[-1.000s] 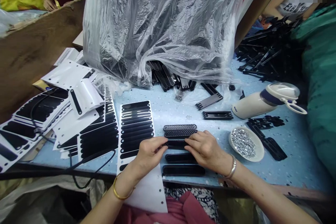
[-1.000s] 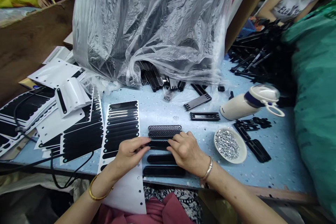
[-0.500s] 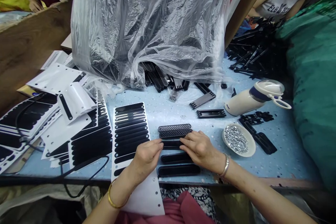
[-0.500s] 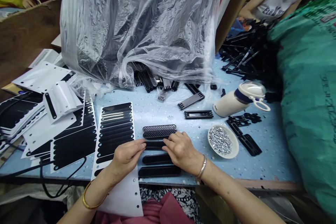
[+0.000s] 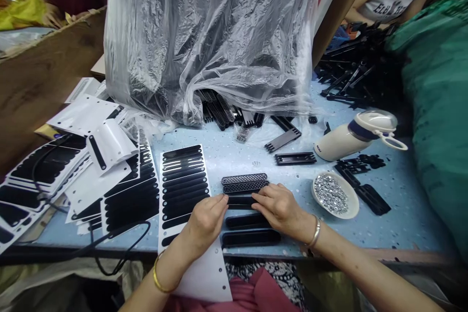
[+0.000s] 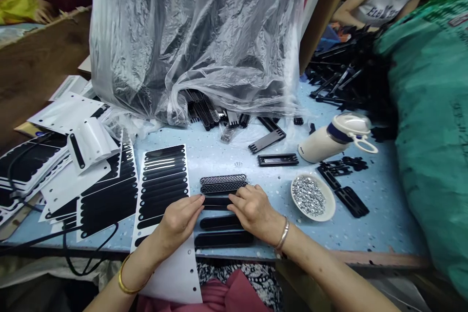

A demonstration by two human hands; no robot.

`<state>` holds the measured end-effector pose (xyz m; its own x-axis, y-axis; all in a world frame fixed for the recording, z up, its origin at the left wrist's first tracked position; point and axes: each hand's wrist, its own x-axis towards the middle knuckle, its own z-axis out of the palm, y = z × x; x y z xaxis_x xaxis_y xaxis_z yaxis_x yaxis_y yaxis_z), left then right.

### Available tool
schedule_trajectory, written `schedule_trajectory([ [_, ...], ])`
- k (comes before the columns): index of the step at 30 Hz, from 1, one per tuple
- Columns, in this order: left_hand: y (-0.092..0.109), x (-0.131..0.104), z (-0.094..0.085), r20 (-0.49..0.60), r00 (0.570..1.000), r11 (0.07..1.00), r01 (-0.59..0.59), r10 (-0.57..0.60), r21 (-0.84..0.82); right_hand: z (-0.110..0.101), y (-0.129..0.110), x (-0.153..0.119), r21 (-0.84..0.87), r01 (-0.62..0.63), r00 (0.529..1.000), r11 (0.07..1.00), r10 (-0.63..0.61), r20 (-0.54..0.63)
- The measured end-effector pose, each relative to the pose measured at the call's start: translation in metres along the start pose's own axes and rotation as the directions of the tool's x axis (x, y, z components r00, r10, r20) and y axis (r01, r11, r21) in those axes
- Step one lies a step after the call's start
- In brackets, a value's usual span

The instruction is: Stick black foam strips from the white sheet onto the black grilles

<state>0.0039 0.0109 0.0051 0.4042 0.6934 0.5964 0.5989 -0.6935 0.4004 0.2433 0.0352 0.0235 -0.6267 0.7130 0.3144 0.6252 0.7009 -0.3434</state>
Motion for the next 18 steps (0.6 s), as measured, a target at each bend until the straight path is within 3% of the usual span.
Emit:
schedule_trajectory([
  [8,-0.001,0.002,0.001,-0.028,0.997,0.997,-0.07,0.071,0.041,0.011,0.009,-0.007,0.246,-0.02,0.996,0.969,0.042,-0.084],
  [18,-0.002,0.002,0.0,-0.015,0.999,0.999,-0.05,0.05,0.014,0.01,0.01,-0.006,0.273,-0.018,0.996,0.962,0.04,-0.074],
])
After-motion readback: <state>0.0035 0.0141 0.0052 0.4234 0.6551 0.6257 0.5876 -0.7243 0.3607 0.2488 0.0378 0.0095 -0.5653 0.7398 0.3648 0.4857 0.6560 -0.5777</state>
